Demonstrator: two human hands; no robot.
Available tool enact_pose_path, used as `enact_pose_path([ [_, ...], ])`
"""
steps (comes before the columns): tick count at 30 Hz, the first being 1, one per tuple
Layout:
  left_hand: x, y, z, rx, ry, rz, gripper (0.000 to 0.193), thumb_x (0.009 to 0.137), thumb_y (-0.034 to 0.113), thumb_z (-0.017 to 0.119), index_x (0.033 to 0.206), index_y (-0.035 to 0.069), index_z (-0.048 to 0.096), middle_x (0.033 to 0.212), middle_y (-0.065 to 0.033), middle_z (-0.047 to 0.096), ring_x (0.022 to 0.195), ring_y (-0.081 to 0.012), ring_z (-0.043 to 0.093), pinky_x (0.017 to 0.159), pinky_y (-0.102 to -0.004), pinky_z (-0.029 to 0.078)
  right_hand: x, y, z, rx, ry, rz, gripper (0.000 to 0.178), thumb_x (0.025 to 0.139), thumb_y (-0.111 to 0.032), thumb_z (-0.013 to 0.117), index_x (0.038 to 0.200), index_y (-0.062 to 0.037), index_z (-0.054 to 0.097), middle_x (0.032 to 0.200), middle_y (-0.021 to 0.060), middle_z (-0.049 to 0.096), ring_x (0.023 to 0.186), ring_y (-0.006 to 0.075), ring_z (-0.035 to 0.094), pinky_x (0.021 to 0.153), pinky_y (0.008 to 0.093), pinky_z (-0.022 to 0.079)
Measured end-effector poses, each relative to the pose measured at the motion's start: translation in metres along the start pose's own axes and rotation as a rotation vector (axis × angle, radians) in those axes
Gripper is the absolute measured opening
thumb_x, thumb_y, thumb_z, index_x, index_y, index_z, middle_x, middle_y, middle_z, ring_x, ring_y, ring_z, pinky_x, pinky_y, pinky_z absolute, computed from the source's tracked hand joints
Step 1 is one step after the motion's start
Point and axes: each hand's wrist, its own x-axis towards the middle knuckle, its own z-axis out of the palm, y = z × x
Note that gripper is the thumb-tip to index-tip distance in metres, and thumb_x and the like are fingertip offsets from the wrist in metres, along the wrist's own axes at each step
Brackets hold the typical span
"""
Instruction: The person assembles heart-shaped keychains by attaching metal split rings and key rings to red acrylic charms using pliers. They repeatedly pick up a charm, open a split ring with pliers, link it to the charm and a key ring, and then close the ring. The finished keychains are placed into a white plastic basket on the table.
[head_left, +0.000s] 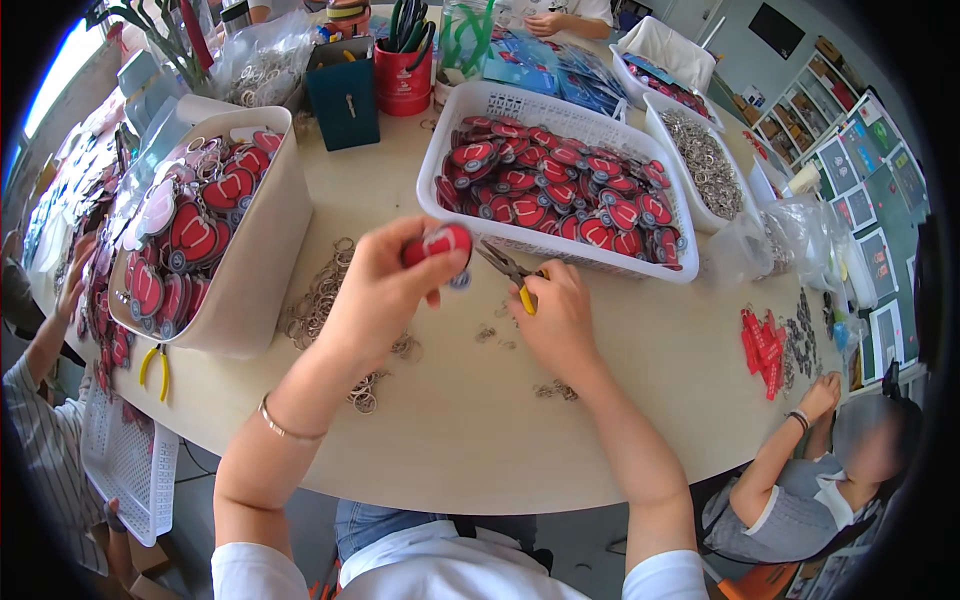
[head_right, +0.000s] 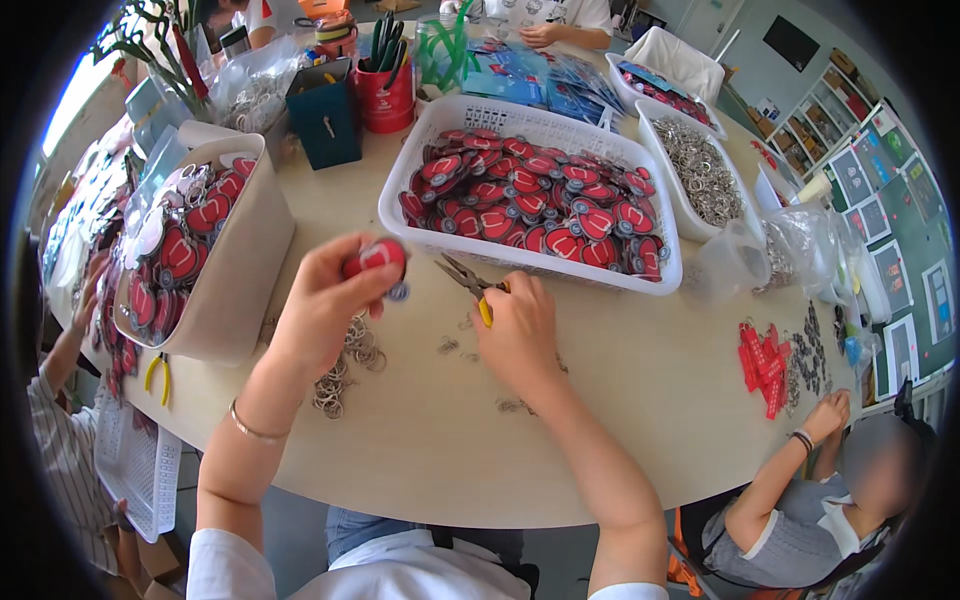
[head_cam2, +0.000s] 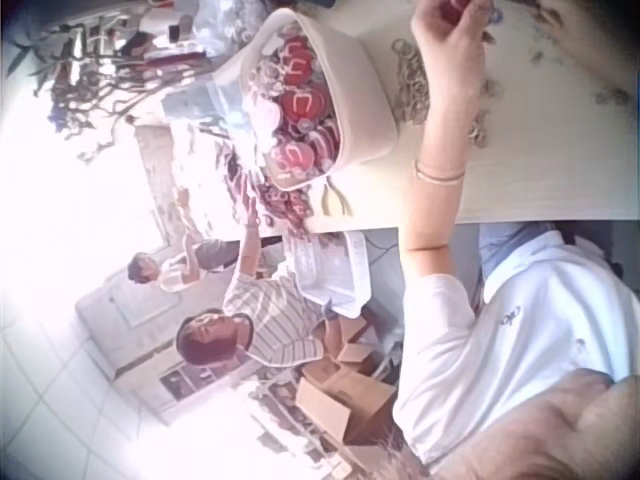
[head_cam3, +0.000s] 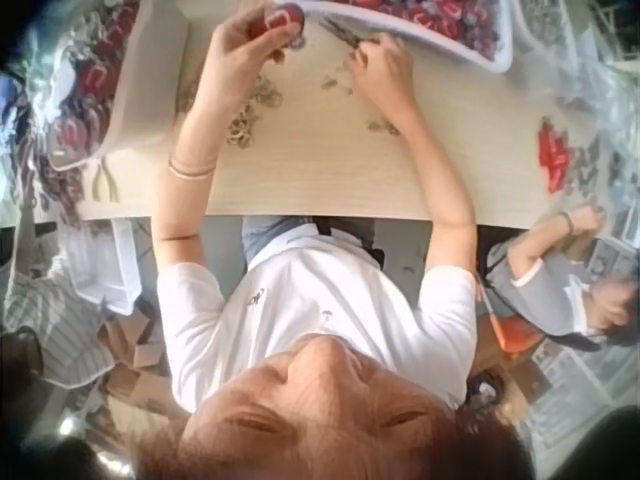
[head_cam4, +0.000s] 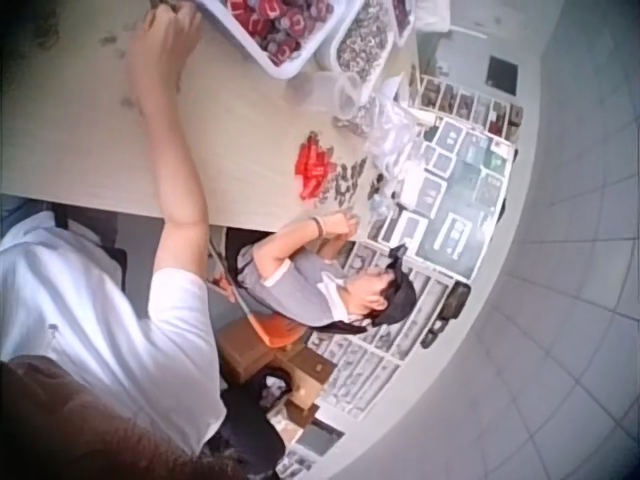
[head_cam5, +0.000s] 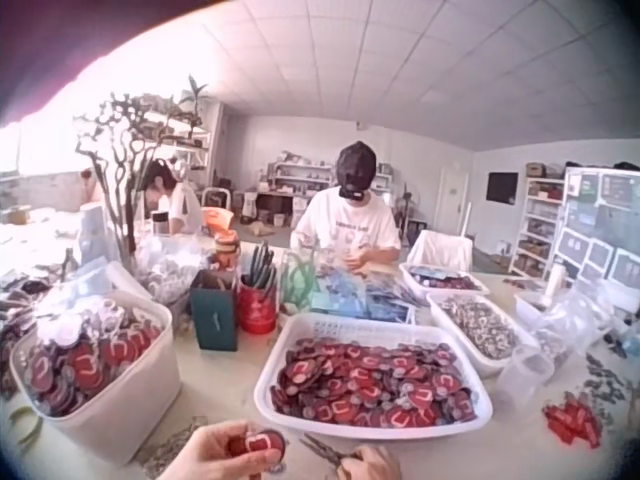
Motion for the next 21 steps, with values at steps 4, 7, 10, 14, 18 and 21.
enact_pose_path([
  [4, -0.039, -0.027, -0.008, -0.079, -0.023, -0.108, 0.017, 0.091, 0.008, 0.063, 0.102, 0.002, 0.051, 0.088, -0.0041, 0.063, 0.078, -0.0100, 0.061, 0.063, -0.0213, 0.049, 0.003, 0.002, 0.009, 0.008, -0.038, 0.033, 0.015, 0.074, -0.011, 0.074, 0.082, -0.0002, 0.067, 0.097, 0.0148, 0.057, 0.095, 0.0316, 0.053, 0.082, 0.0427, 0.042],
  [7, -0.052, -0.042, -0.004, -0.127, 0.006, -0.174, 0.018, 0.090, 0.007, 0.065, 0.101, 0.002, 0.051, 0.093, -0.0056, 0.062, 0.085, -0.0146, 0.067, 0.067, -0.0242, 0.055, 0.002, 0.003, 0.005, 0.006, -0.019, 0.029, 0.013, 0.074, -0.010, 0.074, 0.082, -0.0016, 0.067, 0.098, 0.0132, 0.057, 0.097, 0.0310, 0.053, 0.083, 0.0427, 0.042],
  [10, -0.054, -0.041, -0.007, 0.022, -0.061, -0.231, 0.020, 0.089, 0.007, 0.067, 0.103, 0.001, 0.053, 0.092, -0.0050, 0.062, 0.081, -0.0122, 0.066, 0.066, -0.0231, 0.054, -0.004, -0.015, -0.019, 0.309, -0.085, 0.100, 0.012, 0.075, -0.009, 0.074, 0.082, -0.0019, 0.067, 0.097, 0.0109, 0.056, 0.098, 0.0295, 0.053, 0.085, 0.0410, 0.042],
  [14, -0.058, -0.044, -0.004, -0.039, -0.066, -0.153, 0.022, 0.088, 0.005, 0.067, 0.105, 0.000, 0.055, 0.088, -0.0038, 0.063, 0.077, -0.0094, 0.063, 0.065, -0.0222, 0.053, -0.008, -0.053, -0.057, 0.579, -0.270, 0.070, 0.012, 0.078, -0.010, 0.073, 0.081, -0.0015, 0.064, 0.097, 0.0097, 0.054, 0.098, 0.0283, 0.053, 0.086, 0.0394, 0.042],
  [18, -0.061, -0.041, 0.002, 0.018, -0.121, -0.145, 0.020, 0.087, 0.003, 0.066, 0.105, -0.001, 0.058, 0.083, -0.0022, 0.062, 0.072, -0.0072, 0.060, 0.063, -0.0222, 0.052, -0.010, -0.058, -0.058, 0.516, -0.281, -0.098, 0.013, 0.079, -0.011, 0.073, 0.080, -0.0016, 0.063, 0.097, 0.0099, 0.053, 0.097, 0.0282, 0.052, 0.086, 0.0394, 0.042],
  [21, -0.062, -0.038, 0.003, 0.061, -0.122, -0.161, 0.016, 0.087, 0.004, 0.067, 0.100, -0.001, 0.060, 0.080, -0.0022, 0.061, 0.069, -0.0072, 0.057, 0.061, -0.0231, 0.050, -0.007, -0.057, -0.055, 0.451, -0.271, -0.177, 0.013, 0.079, -0.011, 0.073, 0.080, -0.0017, 0.063, 0.097, 0.0100, 0.053, 0.096, 0.0285, 0.052, 0.085, 0.0398, 0.041],
])
